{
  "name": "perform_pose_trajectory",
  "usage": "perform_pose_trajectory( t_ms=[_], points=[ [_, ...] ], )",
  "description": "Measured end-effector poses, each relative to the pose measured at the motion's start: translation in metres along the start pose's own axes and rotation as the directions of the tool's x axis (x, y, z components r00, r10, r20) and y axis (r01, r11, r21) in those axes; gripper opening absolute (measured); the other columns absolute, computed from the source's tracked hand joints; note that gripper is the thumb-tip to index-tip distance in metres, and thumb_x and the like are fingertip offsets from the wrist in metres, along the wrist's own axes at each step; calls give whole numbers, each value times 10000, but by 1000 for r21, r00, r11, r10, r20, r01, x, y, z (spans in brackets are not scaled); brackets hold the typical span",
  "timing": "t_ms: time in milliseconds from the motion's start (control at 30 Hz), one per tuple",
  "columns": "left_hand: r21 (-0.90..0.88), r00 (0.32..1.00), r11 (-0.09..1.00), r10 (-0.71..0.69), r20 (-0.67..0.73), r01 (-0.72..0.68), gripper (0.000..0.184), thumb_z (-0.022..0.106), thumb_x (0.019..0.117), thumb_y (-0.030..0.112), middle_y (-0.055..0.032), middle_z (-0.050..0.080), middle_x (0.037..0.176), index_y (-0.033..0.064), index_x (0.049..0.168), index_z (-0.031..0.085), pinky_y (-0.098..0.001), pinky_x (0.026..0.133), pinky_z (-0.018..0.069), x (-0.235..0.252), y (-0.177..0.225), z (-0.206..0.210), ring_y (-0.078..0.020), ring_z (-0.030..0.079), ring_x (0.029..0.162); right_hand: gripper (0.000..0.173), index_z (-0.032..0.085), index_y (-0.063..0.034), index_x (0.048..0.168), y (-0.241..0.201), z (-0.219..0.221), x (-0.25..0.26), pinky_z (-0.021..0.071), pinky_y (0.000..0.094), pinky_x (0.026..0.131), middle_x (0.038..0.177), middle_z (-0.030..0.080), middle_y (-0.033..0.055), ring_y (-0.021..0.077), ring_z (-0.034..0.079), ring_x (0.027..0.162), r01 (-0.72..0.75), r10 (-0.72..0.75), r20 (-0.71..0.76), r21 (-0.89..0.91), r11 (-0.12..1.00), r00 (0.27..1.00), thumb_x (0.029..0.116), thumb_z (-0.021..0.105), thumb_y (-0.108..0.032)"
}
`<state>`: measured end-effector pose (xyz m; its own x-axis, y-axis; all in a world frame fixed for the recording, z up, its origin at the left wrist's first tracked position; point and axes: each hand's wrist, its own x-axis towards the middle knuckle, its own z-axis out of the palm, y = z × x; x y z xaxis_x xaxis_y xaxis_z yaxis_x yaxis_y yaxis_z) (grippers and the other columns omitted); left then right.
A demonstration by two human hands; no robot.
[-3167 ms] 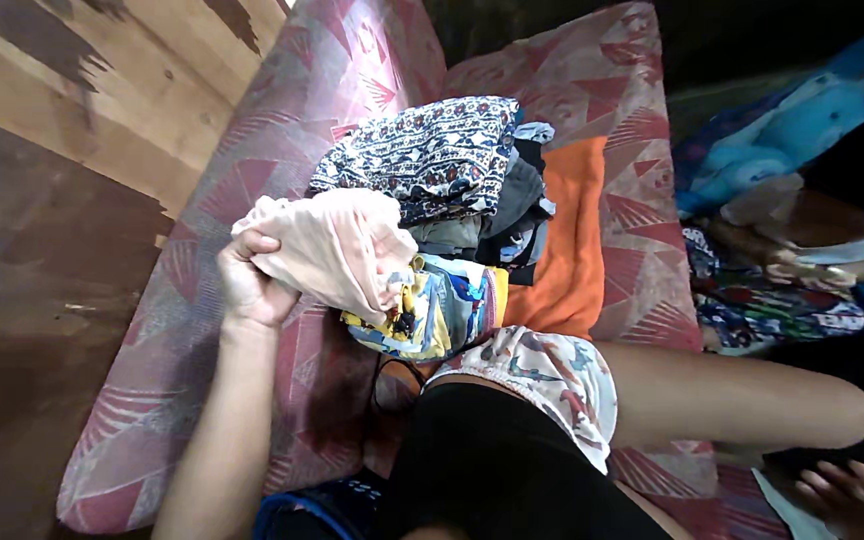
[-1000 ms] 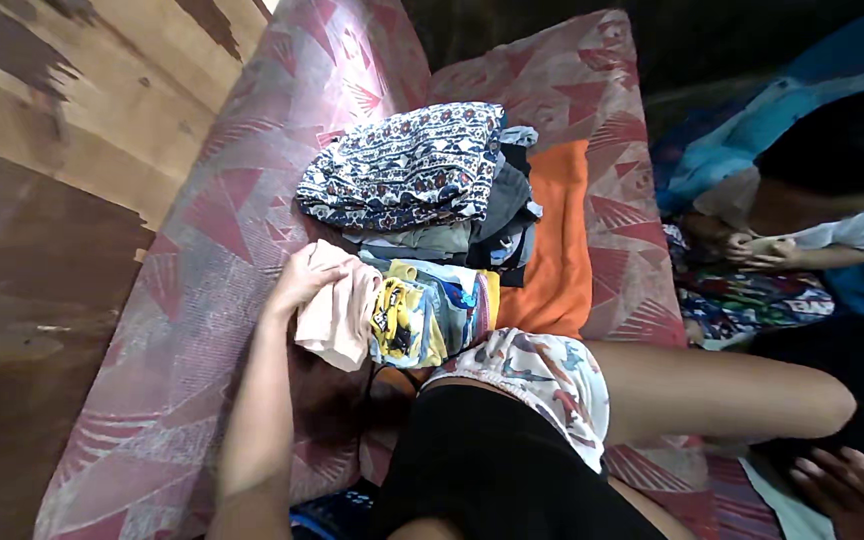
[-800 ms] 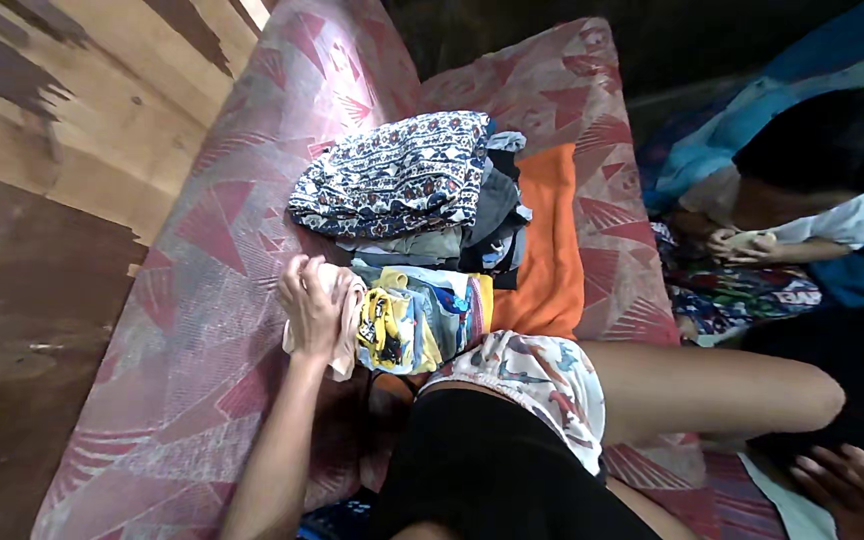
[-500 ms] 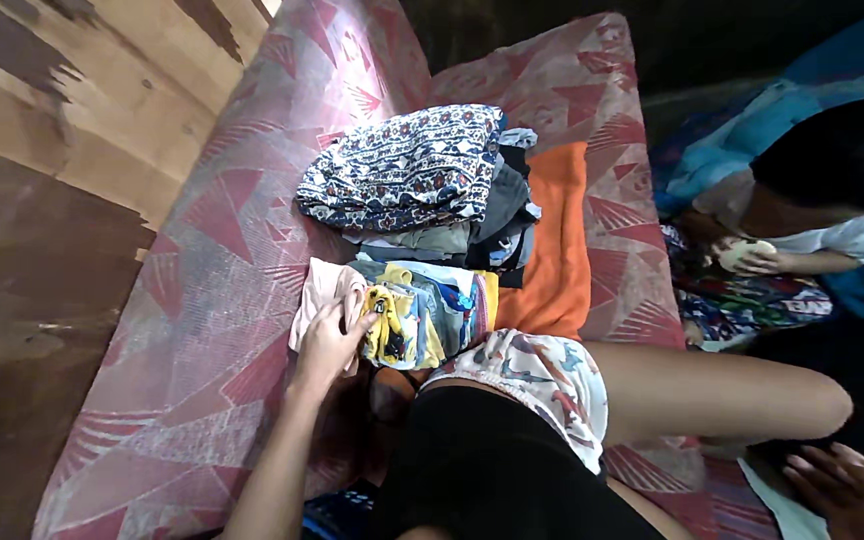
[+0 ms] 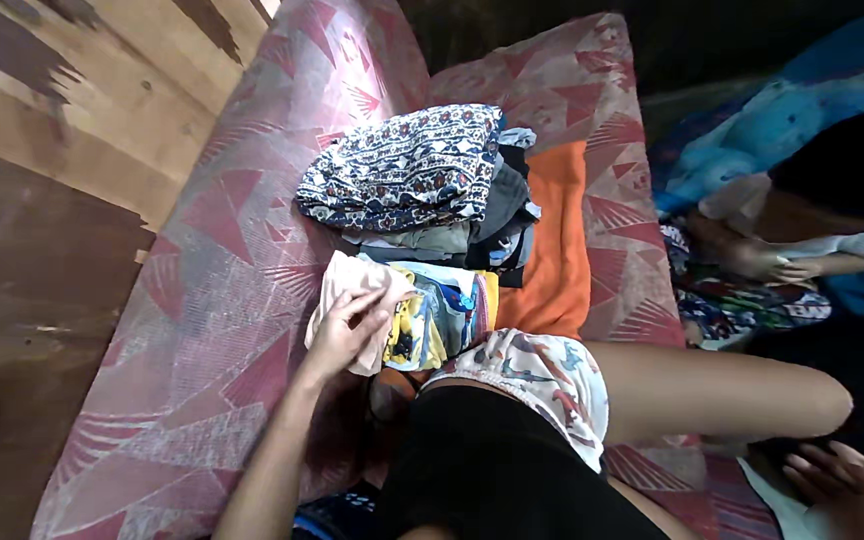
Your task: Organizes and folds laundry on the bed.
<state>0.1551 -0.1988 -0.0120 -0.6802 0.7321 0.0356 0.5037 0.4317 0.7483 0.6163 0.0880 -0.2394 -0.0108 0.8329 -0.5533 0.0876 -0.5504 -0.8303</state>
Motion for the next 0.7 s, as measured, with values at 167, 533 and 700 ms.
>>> perform_pose_trajectory(
  t_ms=[167,533,700],
  points=[
    [314,968,947,144,-208,-73,628,528,1005,444,-285,309,1612,-34,1410,564,-621,1211,196,-1,-36,20,-469,238,1514,387,389,9,1427,2,-1,-1,575,221,665,968,617,-30,30,652,709,-24,24,-38,5,1000,999,1096,361,-190],
    [520,968,820,-244,-59,238,645,475,1050,475,-179,277,1659,106,1570,374,-737,1171,80,91,3,77,-439,136,1552,368,418,-4,1409,3,5,1,569,215,658,944,613,-34,28,645,701,-28,28,-47,-6,1000,999,1106,361,-204],
    [566,957,789,-289,-5,241,661,451,1057,488,-205,323,1633,67,1562,379,-730,1174,77,91,5,75,-449,159,1544,371,423,-7,1403,5,2,1,569,215,664,958,625,-39,26,648,709,-27,26,-37,-28,999,999,1107,371,-225]
  ],
)
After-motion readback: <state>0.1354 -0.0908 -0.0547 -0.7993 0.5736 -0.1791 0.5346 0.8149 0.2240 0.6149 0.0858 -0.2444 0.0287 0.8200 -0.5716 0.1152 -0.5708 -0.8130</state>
